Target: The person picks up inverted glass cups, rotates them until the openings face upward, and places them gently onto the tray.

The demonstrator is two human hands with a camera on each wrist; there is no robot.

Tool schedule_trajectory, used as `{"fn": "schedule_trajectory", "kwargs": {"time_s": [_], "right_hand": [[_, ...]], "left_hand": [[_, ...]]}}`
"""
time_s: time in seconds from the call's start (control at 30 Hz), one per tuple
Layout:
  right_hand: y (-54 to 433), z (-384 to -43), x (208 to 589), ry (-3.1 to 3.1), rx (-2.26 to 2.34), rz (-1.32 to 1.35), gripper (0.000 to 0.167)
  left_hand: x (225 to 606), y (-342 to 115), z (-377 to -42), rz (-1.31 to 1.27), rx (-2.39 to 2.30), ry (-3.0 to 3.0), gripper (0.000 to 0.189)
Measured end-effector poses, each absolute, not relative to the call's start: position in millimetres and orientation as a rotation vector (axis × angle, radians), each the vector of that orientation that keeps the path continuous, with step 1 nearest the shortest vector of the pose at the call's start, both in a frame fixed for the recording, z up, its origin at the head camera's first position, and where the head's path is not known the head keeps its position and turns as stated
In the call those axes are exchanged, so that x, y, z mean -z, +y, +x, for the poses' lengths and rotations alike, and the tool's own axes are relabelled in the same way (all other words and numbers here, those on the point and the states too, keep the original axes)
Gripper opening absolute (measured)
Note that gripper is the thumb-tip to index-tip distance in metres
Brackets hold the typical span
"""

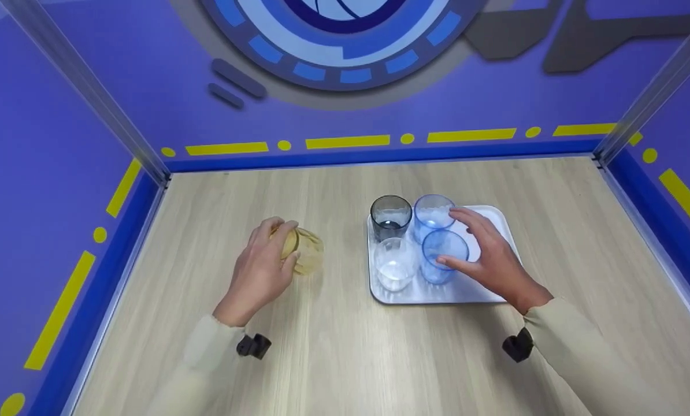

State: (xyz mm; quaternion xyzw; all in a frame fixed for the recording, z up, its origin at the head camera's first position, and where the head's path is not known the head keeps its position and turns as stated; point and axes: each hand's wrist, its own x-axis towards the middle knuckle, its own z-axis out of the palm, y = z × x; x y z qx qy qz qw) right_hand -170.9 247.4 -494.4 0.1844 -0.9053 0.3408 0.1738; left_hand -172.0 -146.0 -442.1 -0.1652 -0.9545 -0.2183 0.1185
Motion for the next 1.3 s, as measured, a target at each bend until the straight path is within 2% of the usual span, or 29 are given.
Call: {"fn": "schedule_trajectory", "kwargs": {"time_s": [1.3], "right_hand": [[231.7,-170.9,487.1,-2.540,-1.011,0.554,0.083]], "left_hand": [[428.1,-133.5,-166.1,-0.527,0.721,-2.709,0.047]]}}
